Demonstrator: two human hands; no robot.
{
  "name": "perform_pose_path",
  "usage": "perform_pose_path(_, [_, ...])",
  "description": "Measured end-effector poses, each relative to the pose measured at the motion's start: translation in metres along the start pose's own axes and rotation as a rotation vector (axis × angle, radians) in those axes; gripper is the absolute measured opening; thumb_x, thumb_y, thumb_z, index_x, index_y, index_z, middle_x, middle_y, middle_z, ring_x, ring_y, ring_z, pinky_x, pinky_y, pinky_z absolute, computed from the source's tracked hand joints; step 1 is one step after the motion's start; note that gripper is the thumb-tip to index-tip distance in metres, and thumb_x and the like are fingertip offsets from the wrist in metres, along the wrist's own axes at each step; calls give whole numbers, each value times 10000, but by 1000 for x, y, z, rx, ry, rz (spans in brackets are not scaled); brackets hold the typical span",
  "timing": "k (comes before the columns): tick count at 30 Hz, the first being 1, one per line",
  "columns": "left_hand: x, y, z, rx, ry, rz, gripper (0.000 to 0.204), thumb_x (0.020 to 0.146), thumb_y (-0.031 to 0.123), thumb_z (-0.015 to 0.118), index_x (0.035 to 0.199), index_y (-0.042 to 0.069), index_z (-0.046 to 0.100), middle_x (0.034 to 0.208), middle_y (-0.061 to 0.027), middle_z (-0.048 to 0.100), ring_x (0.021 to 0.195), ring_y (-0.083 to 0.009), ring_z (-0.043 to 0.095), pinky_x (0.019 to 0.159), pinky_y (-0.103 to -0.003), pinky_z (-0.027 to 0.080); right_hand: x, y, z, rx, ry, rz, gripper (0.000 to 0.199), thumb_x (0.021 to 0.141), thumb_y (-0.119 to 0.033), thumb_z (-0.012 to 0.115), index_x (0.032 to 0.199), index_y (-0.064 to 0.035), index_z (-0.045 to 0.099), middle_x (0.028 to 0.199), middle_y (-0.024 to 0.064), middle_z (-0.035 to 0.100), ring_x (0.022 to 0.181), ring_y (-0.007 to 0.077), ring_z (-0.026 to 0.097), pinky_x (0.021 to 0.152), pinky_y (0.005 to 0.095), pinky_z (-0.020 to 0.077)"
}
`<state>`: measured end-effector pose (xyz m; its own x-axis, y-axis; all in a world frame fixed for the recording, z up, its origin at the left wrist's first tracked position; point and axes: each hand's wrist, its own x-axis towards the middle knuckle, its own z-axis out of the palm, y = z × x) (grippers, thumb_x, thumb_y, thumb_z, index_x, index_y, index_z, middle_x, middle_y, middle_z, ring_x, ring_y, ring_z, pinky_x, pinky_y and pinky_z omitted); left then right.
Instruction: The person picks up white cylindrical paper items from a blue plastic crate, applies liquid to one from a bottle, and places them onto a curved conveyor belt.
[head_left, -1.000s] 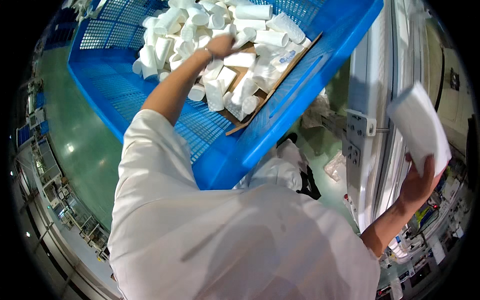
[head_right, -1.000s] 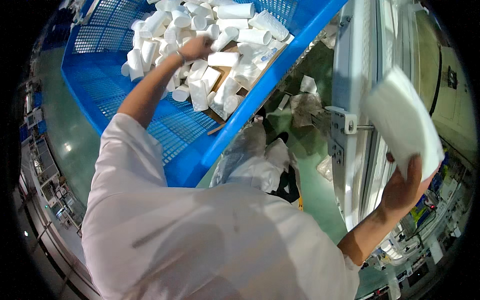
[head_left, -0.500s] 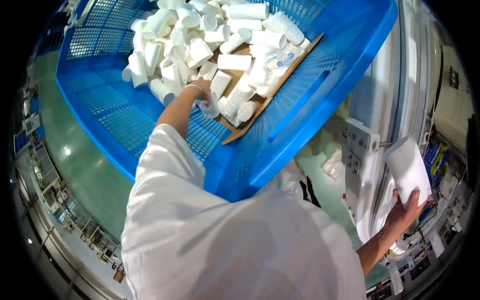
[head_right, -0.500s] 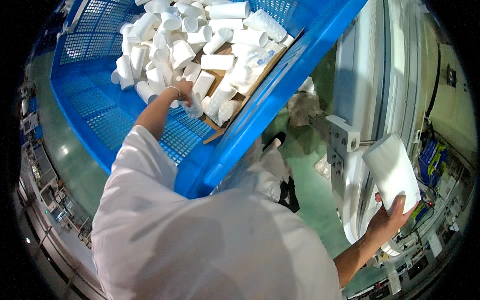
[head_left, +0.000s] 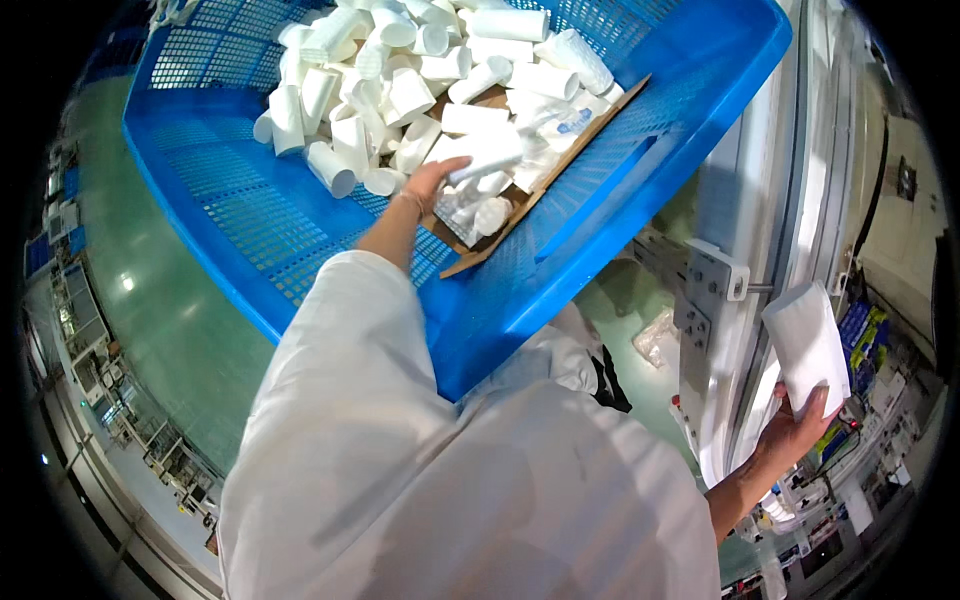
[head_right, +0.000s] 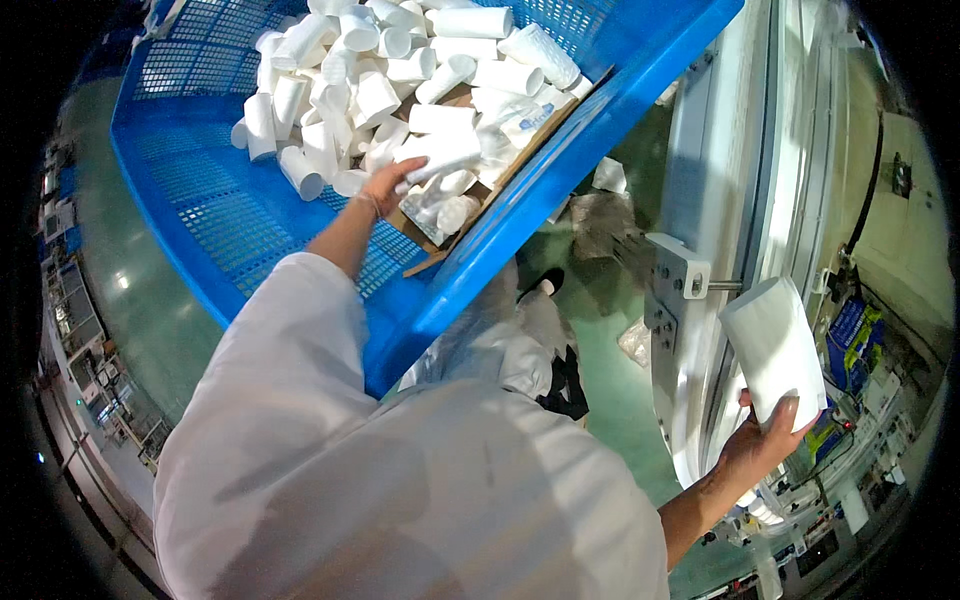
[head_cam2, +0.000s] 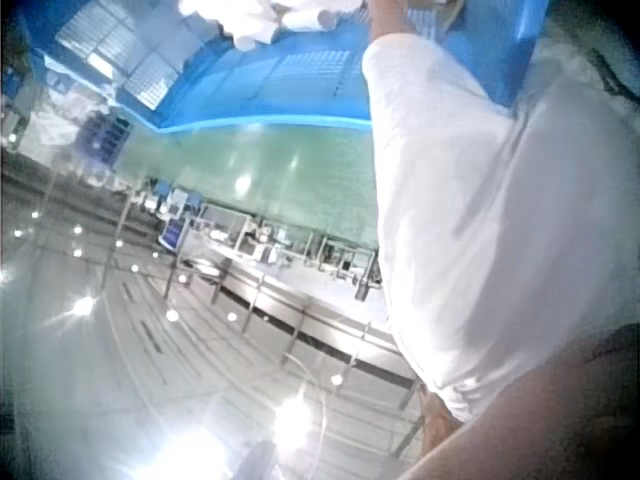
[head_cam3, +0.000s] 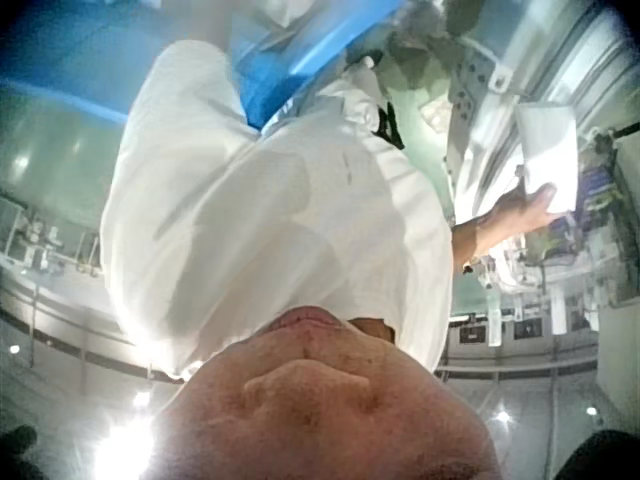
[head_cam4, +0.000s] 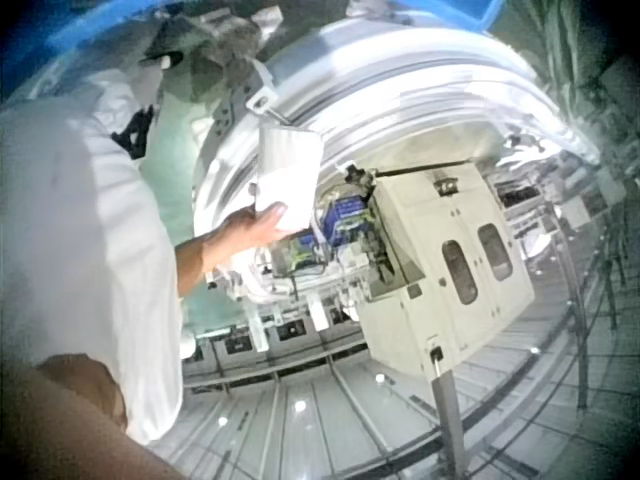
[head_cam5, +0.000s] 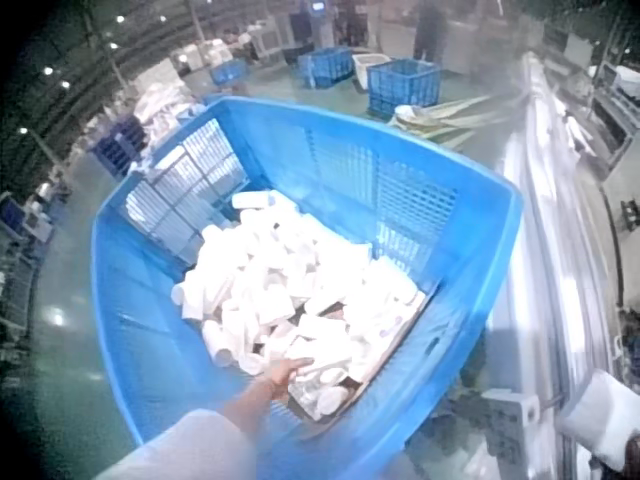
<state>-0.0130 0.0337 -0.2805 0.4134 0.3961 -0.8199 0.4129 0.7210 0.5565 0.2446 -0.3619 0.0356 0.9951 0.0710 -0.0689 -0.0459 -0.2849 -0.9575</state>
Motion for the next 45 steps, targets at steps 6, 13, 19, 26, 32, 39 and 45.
perform_pose_path(6, [-28,-69,26,-645,150,-177,656,673,323,694,1222,111,405,1250,-104,384,1084,-303,412,850,-463,383,-9,5,-4,-26,32,15,513,772,-233,565,1185,-31,337,1086,132,444,887,222,482,552,323,434])
perform_pose_path(13, [21,-93,3,-533,-102,-175,601,739,410,590,1227,119,393,1236,-172,359,1096,-391,358,851,-549,344,-14,26,-40,-123,132,24,518,774,-135,561,1216,-2,327,1042,122,481,908,201,506,671,305,481])
perform_pose_path(19, [62,-80,-7,-411,-123,-171,526,799,368,498,1202,45,399,1180,-189,433,1054,-346,439,871,-483,363,-10,-15,2,7,-67,40,509,735,-139,645,1163,-71,378,956,59,501,796,127,541,544,260,511])
perform_pose_path(26, [74,-34,13,-197,-39,-194,491,764,359,541,1143,61,453,1109,-161,490,985,-320,488,805,-447,407,-27,-8,-39,149,-17,87,544,733,-208,648,1171,-64,360,940,75,529,795,138,538,561,266,509])
perform_pose_path(32, [76,-20,6,-85,-36,-202,461,734,352,578,1093,74,499,1048,-137,539,926,-298,530,748,-417,444,-28,5,-65,89,114,87,513,736,-200,648,1150,-47,386,987,94,502,797,146,538,570,265,514])
perform_pose_path(39, [-28,3,-14,-105,4,-27,426,699,344,621,1034,89,553,977,-109,596,858,-272,579,681,-382,488,-31,12,-75,94,120,-15,521,726,-135,607,1176,-21,371,1032,91,481,904,178,496,711,285,461])
perform_pose_path(45, [-33,101,-11,-366,-283,191,494,732,344,588,1141,90,481,1038,-133,565,961,-268,542,823,-446,432,-39,3,-78,190,2,-112,557,734,-203,600,1193,-12,349,1001,97,496,831,174,528,607,276,472])
